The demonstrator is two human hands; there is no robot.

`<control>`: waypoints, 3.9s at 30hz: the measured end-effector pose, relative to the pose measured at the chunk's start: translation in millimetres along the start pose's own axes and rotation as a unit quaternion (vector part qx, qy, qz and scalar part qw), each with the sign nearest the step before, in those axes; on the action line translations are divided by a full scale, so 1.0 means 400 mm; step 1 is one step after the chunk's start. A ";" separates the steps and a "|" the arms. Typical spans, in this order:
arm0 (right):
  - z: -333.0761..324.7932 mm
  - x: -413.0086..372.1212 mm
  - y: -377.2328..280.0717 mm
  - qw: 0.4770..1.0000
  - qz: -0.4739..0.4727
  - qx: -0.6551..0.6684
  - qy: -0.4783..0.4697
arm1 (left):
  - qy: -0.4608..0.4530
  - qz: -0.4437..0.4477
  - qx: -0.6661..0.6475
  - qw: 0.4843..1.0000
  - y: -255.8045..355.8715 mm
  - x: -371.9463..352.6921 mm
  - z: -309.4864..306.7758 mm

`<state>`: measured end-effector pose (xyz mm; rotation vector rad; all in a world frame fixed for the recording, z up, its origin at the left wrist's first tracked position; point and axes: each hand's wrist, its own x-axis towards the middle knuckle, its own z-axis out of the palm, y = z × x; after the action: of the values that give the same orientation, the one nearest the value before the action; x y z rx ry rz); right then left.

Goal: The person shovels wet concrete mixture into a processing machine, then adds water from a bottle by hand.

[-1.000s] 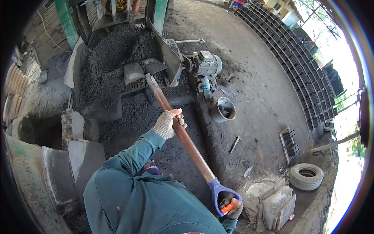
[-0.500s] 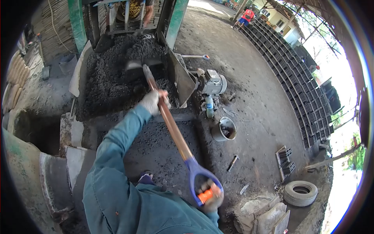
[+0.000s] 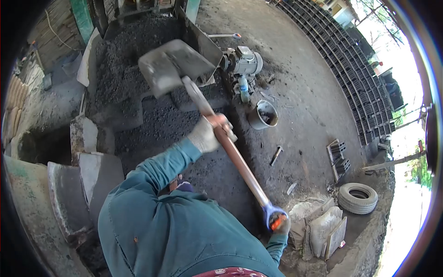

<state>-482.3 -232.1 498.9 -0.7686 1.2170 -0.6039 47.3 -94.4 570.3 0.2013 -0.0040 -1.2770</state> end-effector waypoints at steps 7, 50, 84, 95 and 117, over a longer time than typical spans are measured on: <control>-0.330 -0.235 0.081 0.988 0.049 -0.047 0.136 | 0.021 -0.099 -0.030 0.994 -0.294 -0.082 -0.057; 1.163 -0.704 -1.073 0.107 -0.981 -0.153 -0.056 | -0.160 0.444 0.253 0.844 0.237 -0.118 0.142; 0.973 0.318 -0.443 0.512 -0.310 -0.462 -0.654 | 0.382 0.590 -0.428 0.568 -0.606 -0.520 -0.383; 0.891 -0.281 -0.128 0.207 -0.059 -0.215 -0.953 | 0.353 0.665 -0.499 0.430 -1.221 -0.656 -0.437; -0.027 -0.427 1.126 0.410 0.289 -0.642 -0.580 | 0.456 0.754 -0.439 0.177 -2.267 -0.716 -0.022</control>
<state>-532.3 172.2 241.8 -1.4661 0.2150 1.5878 -896.6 -69.8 455.0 -0.1468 1.2682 1.2322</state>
